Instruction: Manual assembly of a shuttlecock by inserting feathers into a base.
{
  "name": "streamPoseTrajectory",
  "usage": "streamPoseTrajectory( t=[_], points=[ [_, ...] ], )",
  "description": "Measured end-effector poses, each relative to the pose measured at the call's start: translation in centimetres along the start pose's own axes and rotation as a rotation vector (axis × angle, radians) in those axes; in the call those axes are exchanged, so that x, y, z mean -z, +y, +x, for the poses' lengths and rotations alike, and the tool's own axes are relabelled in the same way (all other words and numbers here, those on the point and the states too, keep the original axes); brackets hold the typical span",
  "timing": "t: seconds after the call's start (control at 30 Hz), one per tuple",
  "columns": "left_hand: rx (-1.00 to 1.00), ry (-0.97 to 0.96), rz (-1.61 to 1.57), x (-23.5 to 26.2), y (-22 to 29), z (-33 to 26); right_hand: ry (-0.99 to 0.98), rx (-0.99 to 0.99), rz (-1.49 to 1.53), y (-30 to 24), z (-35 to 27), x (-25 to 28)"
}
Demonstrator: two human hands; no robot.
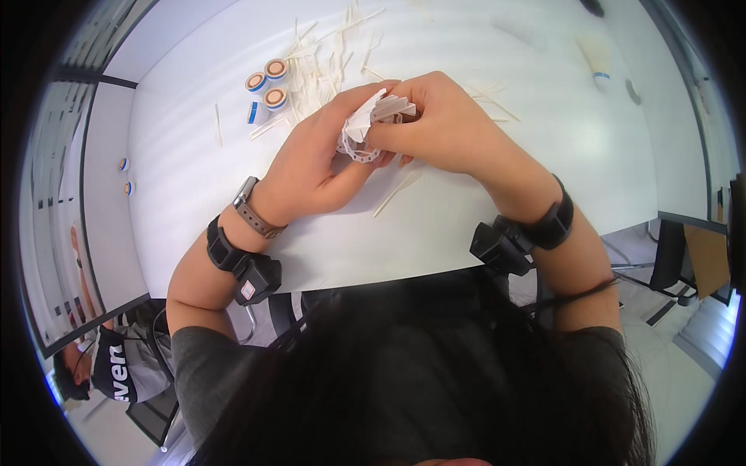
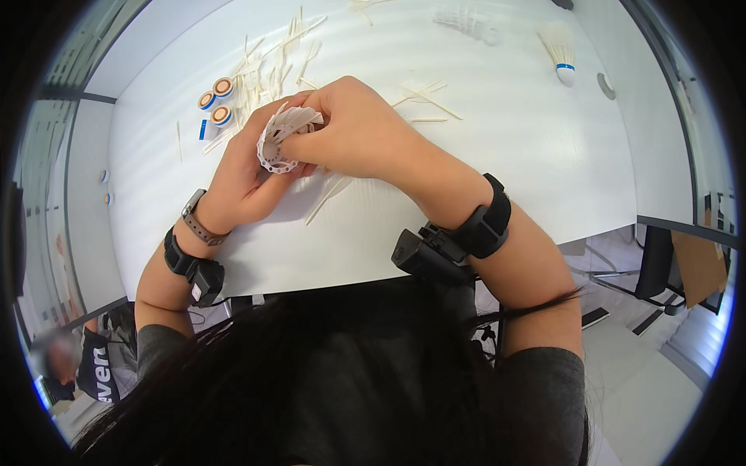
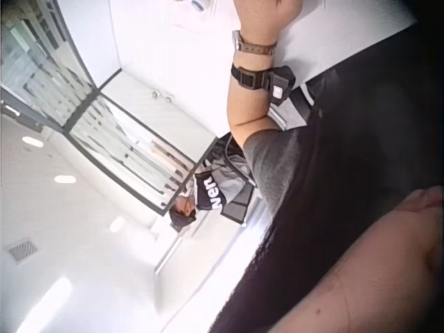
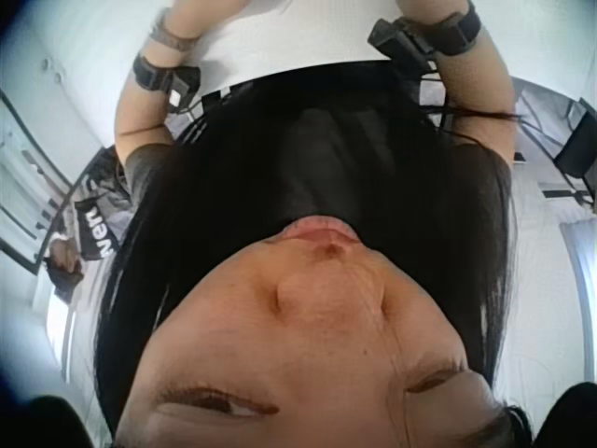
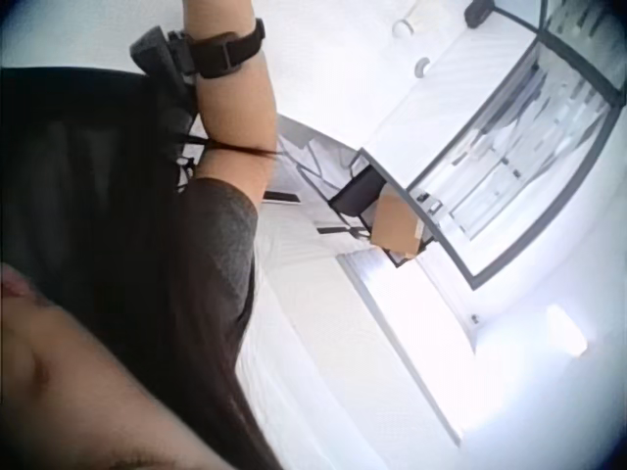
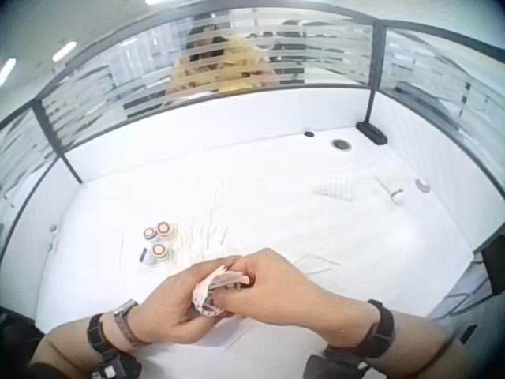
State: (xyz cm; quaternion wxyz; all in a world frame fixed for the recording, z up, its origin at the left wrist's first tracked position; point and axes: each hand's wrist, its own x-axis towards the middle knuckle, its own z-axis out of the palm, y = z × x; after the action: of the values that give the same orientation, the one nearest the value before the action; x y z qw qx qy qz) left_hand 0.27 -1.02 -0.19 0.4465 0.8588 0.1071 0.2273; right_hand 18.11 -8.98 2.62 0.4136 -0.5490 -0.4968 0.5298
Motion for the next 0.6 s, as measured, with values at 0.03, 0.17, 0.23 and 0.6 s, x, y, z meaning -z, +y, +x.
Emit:
streamPoseTrajectory(
  t=[0.03, 0.17, 0.23, 0.6],
  points=[
    [0.001, 0.0, 0.001, 0.06, -0.02, 0.02, 0.018, 0.012, 0.007, 0.0, -0.01, -0.14],
    [-0.036, 0.009, 0.052, 0.13, -0.1, 0.02, 0.029, 0.018, -0.011, 0.17, 0.07, -0.28],
    [-0.087, 0.014, 0.113, 0.27, -0.03, 0.24, 0.021, 0.042, -0.004, 0.62, 0.27, -0.18],
    [-0.151, 0.001, 0.218, 0.37, 0.33, 0.45, 0.013, 0.015, -0.069, -0.01, 0.03, -0.17]
  ],
)
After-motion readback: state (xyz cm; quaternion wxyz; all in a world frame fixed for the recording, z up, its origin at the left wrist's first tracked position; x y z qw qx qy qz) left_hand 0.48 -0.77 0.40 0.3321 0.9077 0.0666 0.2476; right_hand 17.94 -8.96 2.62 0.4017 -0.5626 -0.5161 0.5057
